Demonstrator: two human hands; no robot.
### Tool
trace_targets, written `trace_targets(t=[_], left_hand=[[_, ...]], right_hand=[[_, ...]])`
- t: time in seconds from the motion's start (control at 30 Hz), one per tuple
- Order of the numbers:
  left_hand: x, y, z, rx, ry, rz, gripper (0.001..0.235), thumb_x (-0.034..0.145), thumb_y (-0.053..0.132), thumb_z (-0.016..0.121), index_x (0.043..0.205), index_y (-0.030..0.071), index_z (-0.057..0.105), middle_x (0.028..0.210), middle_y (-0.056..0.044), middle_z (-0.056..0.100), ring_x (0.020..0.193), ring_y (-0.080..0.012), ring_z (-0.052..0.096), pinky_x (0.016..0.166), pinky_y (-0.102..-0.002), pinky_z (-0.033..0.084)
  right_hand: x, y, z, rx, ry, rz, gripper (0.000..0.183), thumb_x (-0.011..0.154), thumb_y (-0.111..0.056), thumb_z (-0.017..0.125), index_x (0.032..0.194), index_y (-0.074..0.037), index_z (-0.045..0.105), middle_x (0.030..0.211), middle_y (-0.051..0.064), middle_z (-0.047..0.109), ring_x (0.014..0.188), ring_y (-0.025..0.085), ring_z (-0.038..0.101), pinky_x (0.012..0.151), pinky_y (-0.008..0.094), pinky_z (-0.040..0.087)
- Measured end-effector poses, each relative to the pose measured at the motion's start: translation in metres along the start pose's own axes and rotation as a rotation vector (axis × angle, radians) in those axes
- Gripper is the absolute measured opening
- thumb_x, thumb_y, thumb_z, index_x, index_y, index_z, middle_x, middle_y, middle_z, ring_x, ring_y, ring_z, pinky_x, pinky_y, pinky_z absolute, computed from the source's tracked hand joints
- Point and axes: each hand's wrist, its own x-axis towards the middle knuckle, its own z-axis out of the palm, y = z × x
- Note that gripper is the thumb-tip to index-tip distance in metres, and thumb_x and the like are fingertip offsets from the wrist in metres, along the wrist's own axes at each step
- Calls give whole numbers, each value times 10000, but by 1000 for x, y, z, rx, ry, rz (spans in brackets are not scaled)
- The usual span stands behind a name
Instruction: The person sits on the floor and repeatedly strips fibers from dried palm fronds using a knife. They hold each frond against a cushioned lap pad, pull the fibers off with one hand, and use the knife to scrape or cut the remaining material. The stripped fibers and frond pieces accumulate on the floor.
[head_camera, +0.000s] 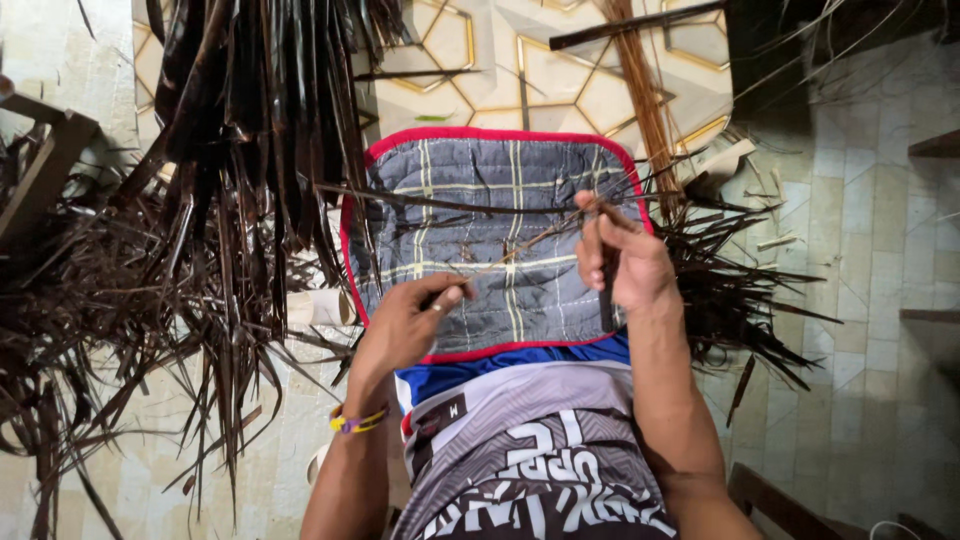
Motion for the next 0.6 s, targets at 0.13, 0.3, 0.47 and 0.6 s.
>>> trace_targets(t=[0.13, 0.3, 0.47, 0.6], left_hand=[[2, 9, -2, 109, 9, -20, 362, 1127, 422, 681, 1366, 226, 869, 976, -233, 864, 1048, -535, 814, 969, -635, 612], [31, 13, 32, 173, 194, 47, 203, 1158, 367, 674, 1231, 250, 823, 942, -207, 809, 1010, -543, 789, 905, -636, 601], [43, 11, 51, 78, 214, 92, 206, 1140, 349, 710, 1139, 211, 863, 914, -231, 810, 973, -548, 781, 890, -623, 593], [56, -26, 61, -31, 183, 88, 235, 1125, 386, 743, 1092, 224, 910, 843, -173, 806, 837, -420, 769, 835, -522, 606]], right_hand=[[1, 18, 27, -104, 90, -26, 411, 1185, -260, 657, 1583, -250, 761, 661, 159, 653, 536, 294, 678, 434, 349, 607], [7, 37, 70, -201, 265, 14, 338, 1145, -220, 713, 1465, -183, 816, 579, 180, 622, 440, 287, 636, 358, 344, 532], [-3, 44, 96, -239, 241, 151, 288, 1068, -130, 797, 1349, -92, 852, 564, 219, 645, 416, 299, 649, 327, 345, 526], [-7, 45, 86, -148, 222, 125, 272, 1104, -153, 772, 1360, -85, 836, 576, 237, 621, 438, 332, 642, 327, 360, 497]])
